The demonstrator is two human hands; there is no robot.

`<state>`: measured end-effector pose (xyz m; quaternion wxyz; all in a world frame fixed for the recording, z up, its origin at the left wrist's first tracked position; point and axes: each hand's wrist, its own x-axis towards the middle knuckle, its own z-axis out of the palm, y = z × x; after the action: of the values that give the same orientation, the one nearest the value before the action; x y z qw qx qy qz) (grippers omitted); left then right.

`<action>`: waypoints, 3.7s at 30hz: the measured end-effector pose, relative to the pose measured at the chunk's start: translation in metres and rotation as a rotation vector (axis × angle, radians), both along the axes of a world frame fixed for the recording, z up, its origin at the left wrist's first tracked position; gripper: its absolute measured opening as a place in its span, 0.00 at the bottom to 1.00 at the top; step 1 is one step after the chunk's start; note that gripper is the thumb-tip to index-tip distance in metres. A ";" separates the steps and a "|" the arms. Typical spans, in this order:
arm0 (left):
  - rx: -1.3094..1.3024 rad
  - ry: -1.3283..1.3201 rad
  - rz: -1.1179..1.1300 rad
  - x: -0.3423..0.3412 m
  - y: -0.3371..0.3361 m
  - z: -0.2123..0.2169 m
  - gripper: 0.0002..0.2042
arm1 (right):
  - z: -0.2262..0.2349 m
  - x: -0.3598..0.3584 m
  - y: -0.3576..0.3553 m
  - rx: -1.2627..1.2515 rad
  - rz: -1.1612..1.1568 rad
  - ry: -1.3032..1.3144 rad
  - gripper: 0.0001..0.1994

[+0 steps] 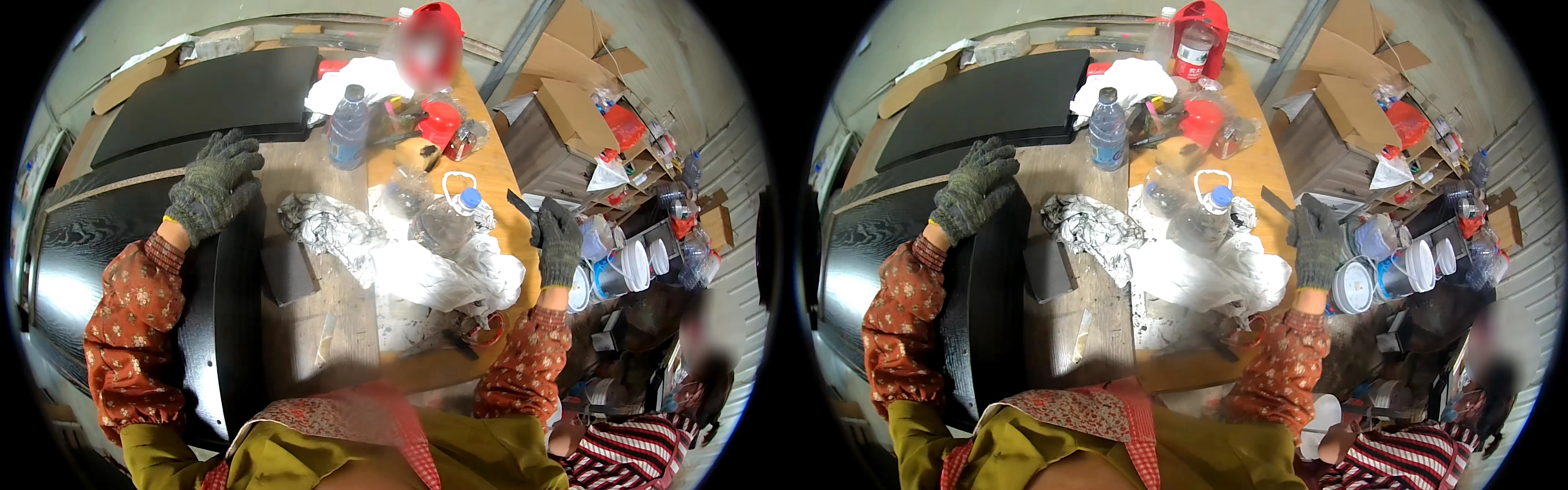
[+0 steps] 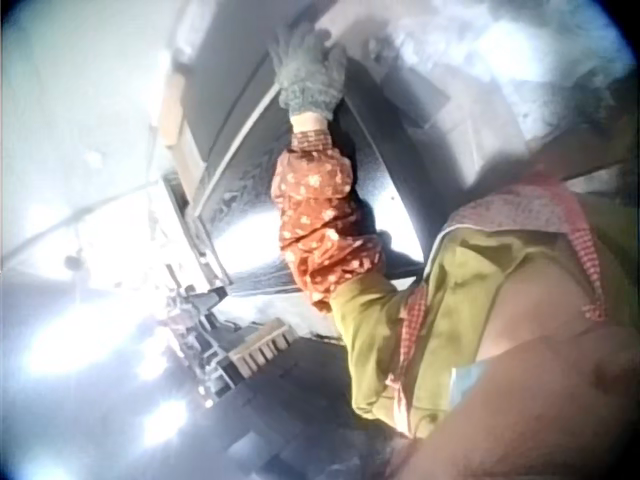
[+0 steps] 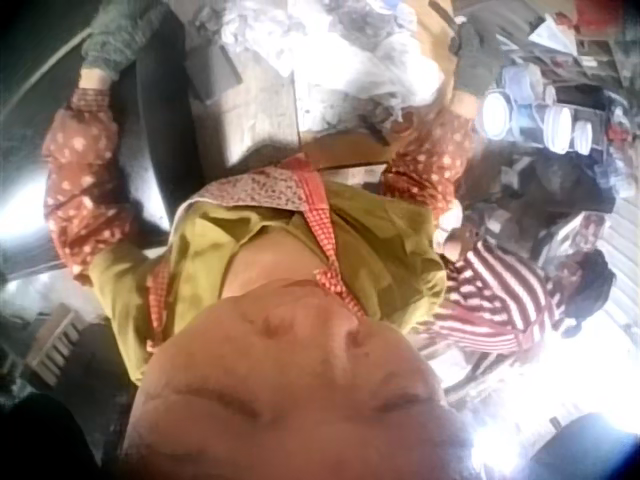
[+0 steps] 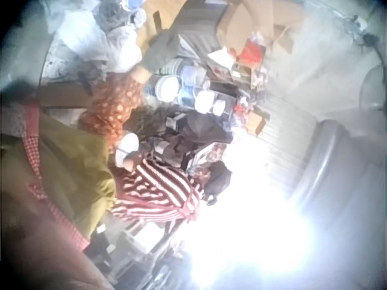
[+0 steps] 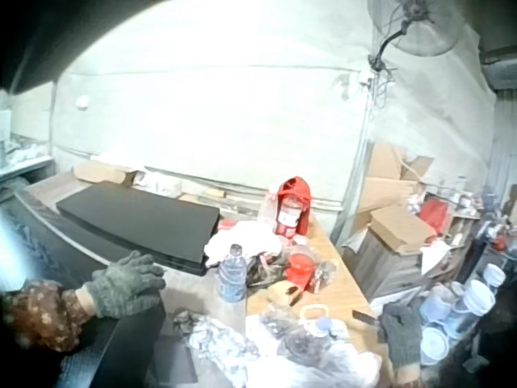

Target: The person wipes a dark wooden cabinet with a cloth, then uses a brush to apply black paint to its surface. They dip the brush into a container to reload paint and continue applying it to the cabinet's top and sides.

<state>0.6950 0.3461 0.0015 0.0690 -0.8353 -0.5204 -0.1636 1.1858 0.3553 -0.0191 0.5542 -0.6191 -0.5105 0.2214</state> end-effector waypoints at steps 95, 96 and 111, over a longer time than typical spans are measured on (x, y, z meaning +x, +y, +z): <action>-0.955 -0.848 -0.443 0.176 -0.013 0.003 0.50 | -0.080 -0.138 -0.111 -0.075 0.315 0.562 0.28; -0.935 -0.825 -0.437 0.176 -0.012 0.000 0.52 | -0.066 -0.134 -0.115 -0.114 0.334 0.536 0.27; -0.762 -1.129 -0.349 0.145 0.006 0.019 0.46 | -0.064 -0.091 -0.111 0.213 0.484 -0.403 0.26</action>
<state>0.8404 0.3526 0.0201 -0.5364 -0.6599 -0.3563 -0.3870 1.0946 0.2440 -0.0833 0.4349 -0.4497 -0.7625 0.1649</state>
